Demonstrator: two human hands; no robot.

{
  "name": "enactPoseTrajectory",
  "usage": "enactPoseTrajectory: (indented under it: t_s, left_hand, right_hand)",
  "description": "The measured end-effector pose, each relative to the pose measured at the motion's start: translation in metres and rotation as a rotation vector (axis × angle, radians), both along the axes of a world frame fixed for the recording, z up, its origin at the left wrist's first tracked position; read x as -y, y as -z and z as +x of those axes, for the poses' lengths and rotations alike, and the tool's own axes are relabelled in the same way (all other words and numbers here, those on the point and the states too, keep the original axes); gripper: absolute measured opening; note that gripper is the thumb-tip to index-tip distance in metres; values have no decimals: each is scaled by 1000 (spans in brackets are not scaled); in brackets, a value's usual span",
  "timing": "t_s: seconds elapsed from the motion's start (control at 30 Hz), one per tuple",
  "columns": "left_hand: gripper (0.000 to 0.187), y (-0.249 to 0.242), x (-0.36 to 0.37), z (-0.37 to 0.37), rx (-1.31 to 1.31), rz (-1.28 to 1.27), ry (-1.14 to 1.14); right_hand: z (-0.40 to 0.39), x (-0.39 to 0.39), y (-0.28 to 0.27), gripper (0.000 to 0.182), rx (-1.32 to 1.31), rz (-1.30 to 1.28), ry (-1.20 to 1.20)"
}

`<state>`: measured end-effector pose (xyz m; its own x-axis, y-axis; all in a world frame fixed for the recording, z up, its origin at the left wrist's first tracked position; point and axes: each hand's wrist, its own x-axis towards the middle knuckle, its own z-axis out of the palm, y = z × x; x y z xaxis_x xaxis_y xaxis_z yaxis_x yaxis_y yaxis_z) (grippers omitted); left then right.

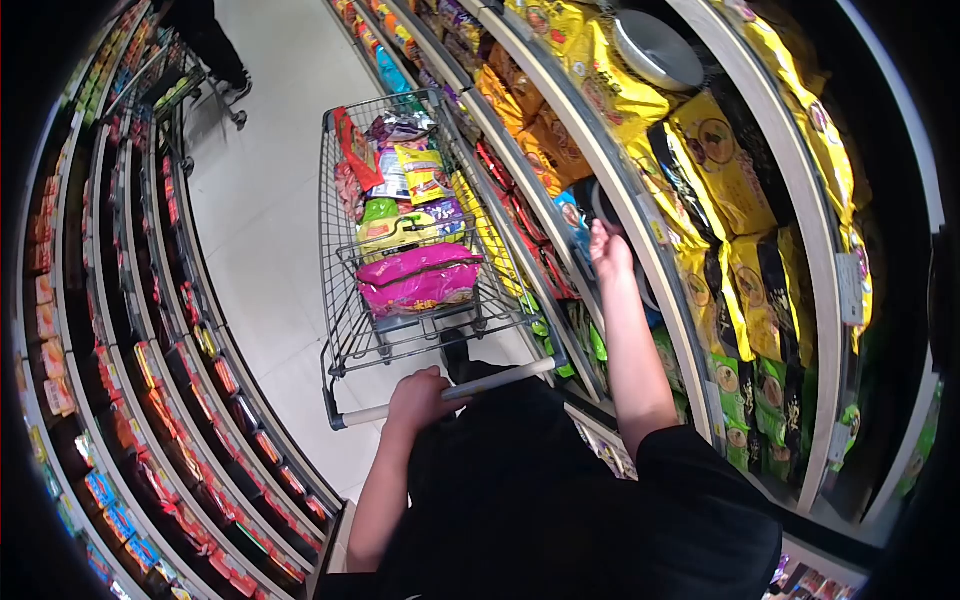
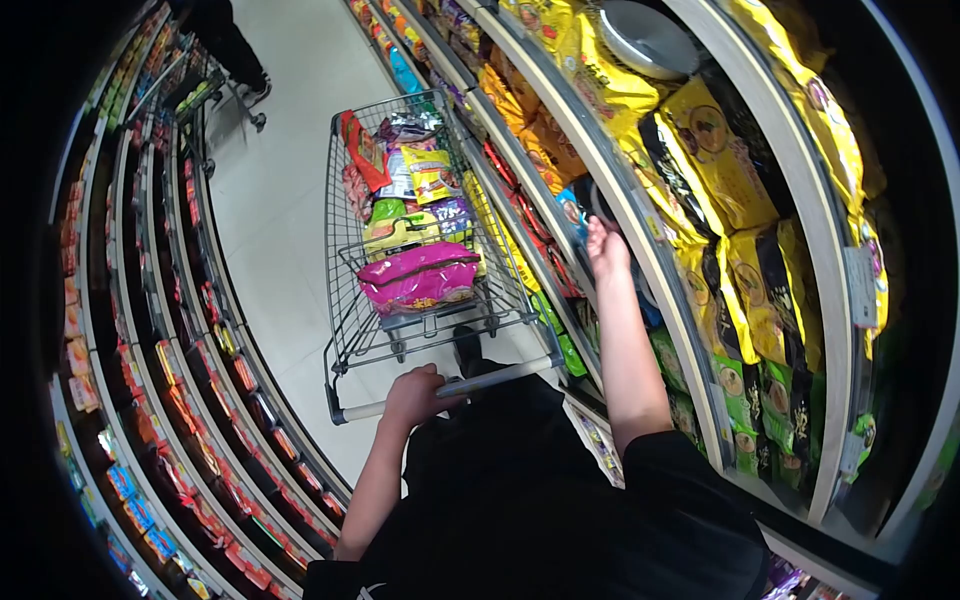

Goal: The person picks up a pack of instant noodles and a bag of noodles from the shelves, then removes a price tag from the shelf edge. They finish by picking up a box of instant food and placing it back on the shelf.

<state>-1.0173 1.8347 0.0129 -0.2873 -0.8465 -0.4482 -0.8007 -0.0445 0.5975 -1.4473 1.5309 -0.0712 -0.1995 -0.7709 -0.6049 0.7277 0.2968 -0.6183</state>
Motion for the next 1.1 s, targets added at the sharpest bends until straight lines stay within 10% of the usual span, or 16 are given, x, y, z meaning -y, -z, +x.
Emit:
enactPoseTrajectory:
  t_s: [0.53,1.1]
  left_hand:
    - [51,-4,9,0,-59,91,-28]
    - [53,-5,22,-2,-4,107,110]
  right_hand:
    - [82,-73,-64,66,-248,75,-79]
    - [174,-225,-102,18,-921,-113,-779]
